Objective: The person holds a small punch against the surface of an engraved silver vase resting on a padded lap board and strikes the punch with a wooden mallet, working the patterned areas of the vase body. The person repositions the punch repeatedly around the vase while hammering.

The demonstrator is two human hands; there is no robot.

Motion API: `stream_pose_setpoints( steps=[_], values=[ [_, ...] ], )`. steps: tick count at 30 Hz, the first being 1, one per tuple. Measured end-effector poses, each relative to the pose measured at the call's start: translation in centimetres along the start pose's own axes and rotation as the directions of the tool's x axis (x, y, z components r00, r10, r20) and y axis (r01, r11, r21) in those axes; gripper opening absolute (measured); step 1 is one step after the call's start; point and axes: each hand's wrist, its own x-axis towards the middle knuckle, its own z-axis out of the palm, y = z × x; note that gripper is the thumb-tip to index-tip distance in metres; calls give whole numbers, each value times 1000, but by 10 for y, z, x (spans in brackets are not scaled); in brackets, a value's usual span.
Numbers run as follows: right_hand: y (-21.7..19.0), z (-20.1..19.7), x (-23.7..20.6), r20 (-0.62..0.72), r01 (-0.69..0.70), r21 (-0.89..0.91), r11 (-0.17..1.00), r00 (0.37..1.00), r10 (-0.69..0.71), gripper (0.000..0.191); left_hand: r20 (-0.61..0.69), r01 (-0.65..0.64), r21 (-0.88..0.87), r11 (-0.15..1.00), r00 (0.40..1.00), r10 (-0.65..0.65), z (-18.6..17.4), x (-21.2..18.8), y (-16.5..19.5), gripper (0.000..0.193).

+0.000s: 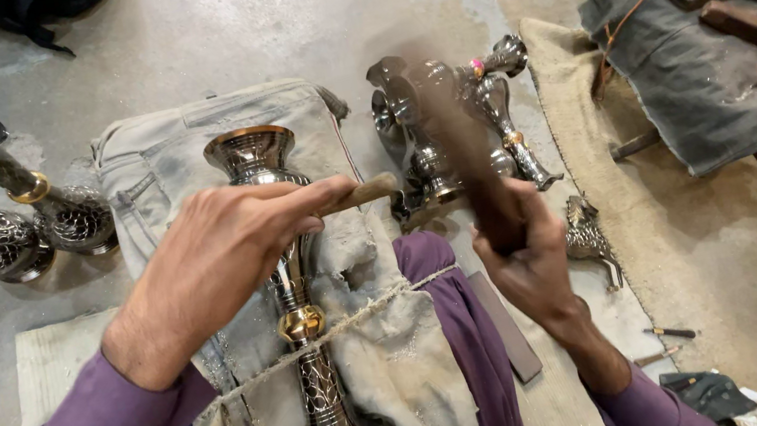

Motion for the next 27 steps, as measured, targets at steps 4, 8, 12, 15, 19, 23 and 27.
stream_pose_setpoints(
  steps=[4,8,12,15,19,23,27],
  values=[
    [-19,-7,14,62,240,66,969,968,-244,48,-237,-81,-50,995,969,67,8,-10,-4,38],
    [-46,-26,39,10,276,-59,959,961,-276,65,-420,-73,-212,975,907,-23,19,-22,-3,40],
    [-68,-39,54,-53,155,358,921,988,-146,67,-507,-110,-436,893,850,-143,24,-31,-2,41],
    [-78,-50,61,-13,154,278,948,988,-157,66,-503,-107,-421,901,854,-133,23,-30,-1,42],
    [-88,-58,74,45,365,23,931,930,-366,70,-532,-109,-344,933,841,-97,21,-28,-1,44],
    [-98,-64,91,304,579,-444,684,815,-493,73,-549,-107,-309,945,831,-86,22,-32,2,41],
    [-107,-57,100,255,619,-420,663,782,-569,70,-540,-79,-442,894,819,-195,26,-35,6,43]
  ],
)
